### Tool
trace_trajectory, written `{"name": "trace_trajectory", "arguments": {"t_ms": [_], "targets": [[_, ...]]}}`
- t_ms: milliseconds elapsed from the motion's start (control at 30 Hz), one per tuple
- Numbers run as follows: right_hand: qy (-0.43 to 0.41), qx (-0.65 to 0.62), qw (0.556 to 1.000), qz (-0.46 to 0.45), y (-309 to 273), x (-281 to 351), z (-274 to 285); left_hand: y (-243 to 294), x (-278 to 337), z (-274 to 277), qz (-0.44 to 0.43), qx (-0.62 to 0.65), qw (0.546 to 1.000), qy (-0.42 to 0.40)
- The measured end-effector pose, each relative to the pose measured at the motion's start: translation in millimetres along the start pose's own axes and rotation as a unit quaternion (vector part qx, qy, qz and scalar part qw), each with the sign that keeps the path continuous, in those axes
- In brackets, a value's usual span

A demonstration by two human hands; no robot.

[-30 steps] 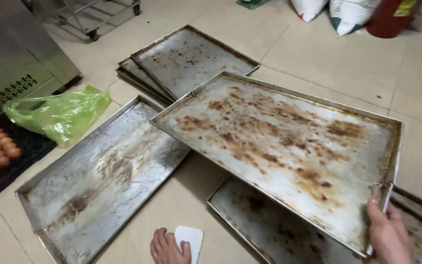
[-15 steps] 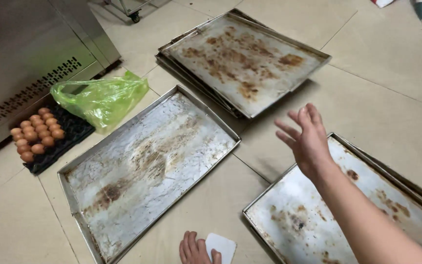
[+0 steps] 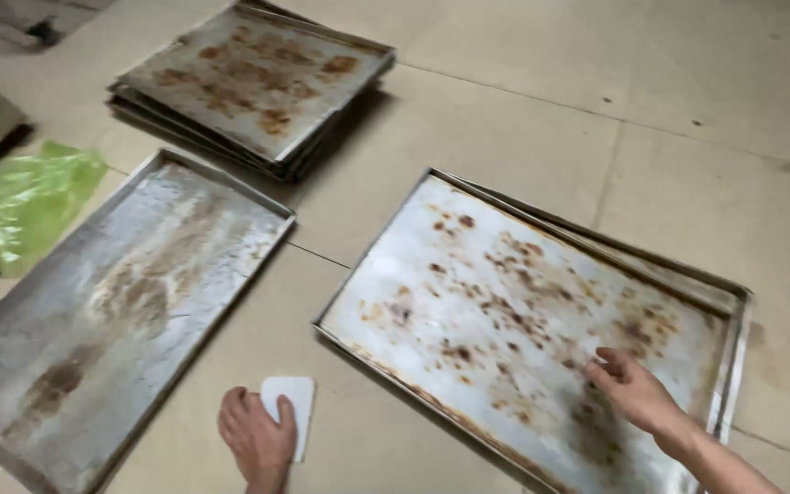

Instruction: Scraping burnt residue off metal baking trays using a plastic scraper and dumping it into a trash bin

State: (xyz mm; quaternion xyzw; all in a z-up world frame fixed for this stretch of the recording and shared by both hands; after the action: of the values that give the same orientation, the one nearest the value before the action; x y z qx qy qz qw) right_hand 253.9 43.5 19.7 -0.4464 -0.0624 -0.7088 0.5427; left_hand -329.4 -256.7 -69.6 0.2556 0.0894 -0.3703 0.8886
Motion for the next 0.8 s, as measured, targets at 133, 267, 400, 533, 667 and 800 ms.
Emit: {"name": "trace_trajectory", "arguments": {"t_ms": [133, 267, 400, 533, 667, 800], "targets": [[0.165, 0.143, 0.976, -0.001, 172.4, -6.7, 28.9, 6.3, 0.2, -4.3, 0.011, -0.018, 0.999, -0.035], [0.216, 0.148, 0.964, -0.051, 269.5, -10.5, 27.5, 6.7, -16.5, -19.4, 0.005, -0.087, 0.993, -0.083], [0.114, 0.140, 0.980, -0.083, 271.4, 13.3, 10.6, -4.6, -43.2, -34.3, 0.097, 0.051, 0.976, -0.190], [0.138, 0.166, 0.976, -0.037, 295.3, -20.8, -7.8, 44.7, -79.0, 6.9, 0.130, 0.266, 0.950, -0.096], [0.094, 0.184, 0.977, -0.046, 292.7, -10.3, -11.3, 75.7, -127.3, 16.2, 0.148, 0.308, 0.940, -0.010], [0.099, 0.208, 0.970, -0.080, 279.3, 4.6, -6.5, 154.8, -161.7, -2.5, -0.049, 0.309, 0.937, -0.154]]}}
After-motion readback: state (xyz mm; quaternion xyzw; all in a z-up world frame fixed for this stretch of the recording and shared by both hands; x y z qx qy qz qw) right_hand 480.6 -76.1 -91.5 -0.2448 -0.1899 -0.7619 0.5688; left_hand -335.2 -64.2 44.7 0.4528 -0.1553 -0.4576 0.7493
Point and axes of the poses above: each hand's wrist, its own x-axis away from the middle knuckle, its own z-axis out of the back of the hand, y = z × x, the point moved 8 cm from there along -x, towards the middle knuckle, and after that the axes turned 10 degrees about x, right-handed, at the moved point
